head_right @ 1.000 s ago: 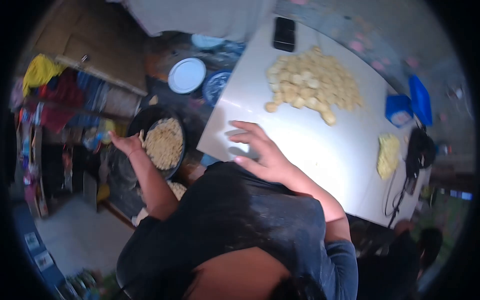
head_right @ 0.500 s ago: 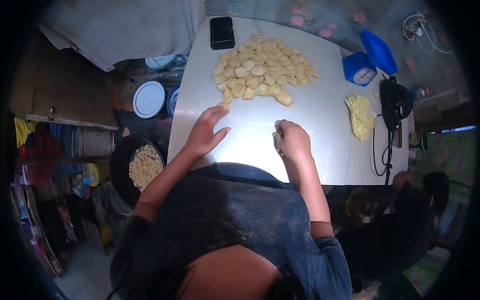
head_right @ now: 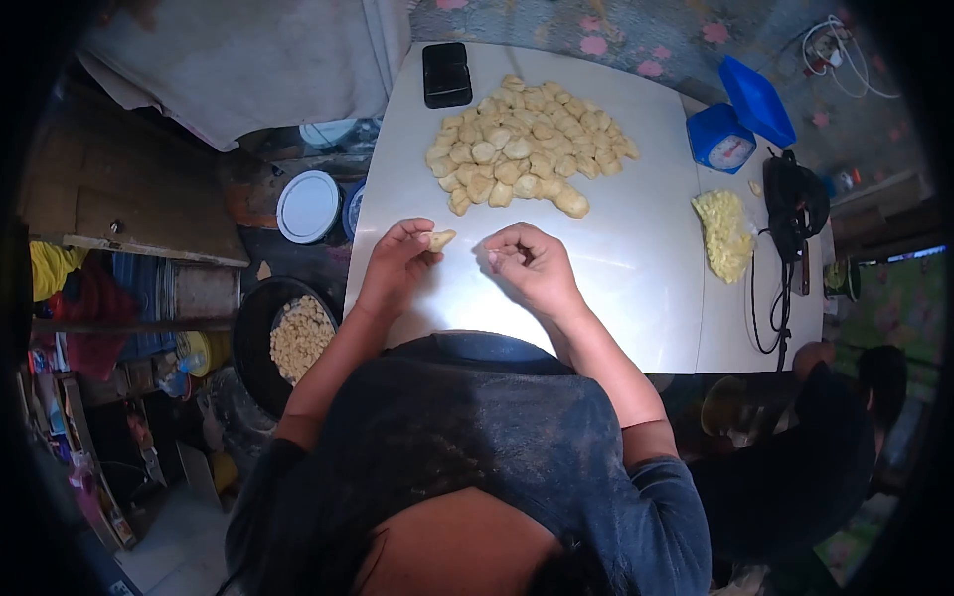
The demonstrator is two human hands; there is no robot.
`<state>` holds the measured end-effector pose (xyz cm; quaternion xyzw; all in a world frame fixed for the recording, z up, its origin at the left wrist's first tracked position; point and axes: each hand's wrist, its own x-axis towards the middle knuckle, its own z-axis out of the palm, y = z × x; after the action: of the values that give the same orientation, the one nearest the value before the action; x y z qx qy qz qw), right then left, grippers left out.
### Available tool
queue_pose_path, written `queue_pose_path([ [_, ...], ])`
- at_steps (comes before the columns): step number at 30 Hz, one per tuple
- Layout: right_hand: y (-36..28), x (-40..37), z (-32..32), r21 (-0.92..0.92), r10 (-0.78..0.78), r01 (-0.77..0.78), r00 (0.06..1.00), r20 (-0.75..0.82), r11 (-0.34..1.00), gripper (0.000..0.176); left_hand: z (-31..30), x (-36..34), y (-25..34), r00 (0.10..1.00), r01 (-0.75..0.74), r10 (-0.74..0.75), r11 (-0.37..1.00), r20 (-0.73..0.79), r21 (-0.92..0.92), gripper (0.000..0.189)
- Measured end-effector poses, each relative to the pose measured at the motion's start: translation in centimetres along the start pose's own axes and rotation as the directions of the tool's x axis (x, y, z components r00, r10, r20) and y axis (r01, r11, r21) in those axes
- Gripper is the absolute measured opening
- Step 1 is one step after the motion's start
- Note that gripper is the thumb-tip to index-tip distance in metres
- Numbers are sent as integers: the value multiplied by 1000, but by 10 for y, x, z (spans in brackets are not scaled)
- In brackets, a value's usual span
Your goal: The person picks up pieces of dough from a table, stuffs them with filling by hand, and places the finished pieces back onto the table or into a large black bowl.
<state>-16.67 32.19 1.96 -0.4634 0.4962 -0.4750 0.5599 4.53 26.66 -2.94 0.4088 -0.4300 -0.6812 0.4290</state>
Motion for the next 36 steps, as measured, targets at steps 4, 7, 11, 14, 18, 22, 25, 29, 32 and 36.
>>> queue_pose_path([
  [4, -8, -2, 26, -96, -204, 197, 977, -60, 976, 25, 7, -18, 16, 948, 312, -235, 813, 213, -492, 19],
  [7, -18, -5, 36, -328, -325, 304, 946, -10, 894, 24, 18, -29, 29, 939, 331, -240, 818, 245, -469, 19],
  [11, -12, -3, 36, -655, -510, 456, 851, 123, 603, 22, 22, -33, 27, 957, 258, -200, 920, 211, -294, 20],
  [14, -10, -7, 40, -693, -555, 544, 795, 245, 474, 22, 19, -36, 24, 965, 177, -166, 983, 201, -38, 21],
  [18, -2, 0, 31, -197, -230, 220, 973, -31, 955, 37, 22, -37, 29, 974, 214, -188, 949, 128, -230, 17],
  [22, 5, 51, -2, -178, -290, 256, 934, -207, 950, 33, 15, -33, 20, 981, 177, -147, 950, 130, -259, 16],
  [25, 4, 93, -23, -524, -389, 226, 893, -226, 821, 21, 17, -34, 19, 986, 153, -129, 955, 109, -252, 16],
  [29, 13, 134, -29, -726, -409, 176, 899, -157, 665, 15, 14, -32, 30, 970, 242, -238, 912, 54, -332, 18],
  [32, 22, 142, -21, -885, -475, 199, 880, -27, 420, 14, -2, -32, 33, 952, 307, -292, 895, 94, -323, 19],
  [36, 20, 129, -17, -915, -474, 263, 875, 94, 305, 13, -4, -36, 27, 957, 277, -289, 921, -3, -275, 27],
])
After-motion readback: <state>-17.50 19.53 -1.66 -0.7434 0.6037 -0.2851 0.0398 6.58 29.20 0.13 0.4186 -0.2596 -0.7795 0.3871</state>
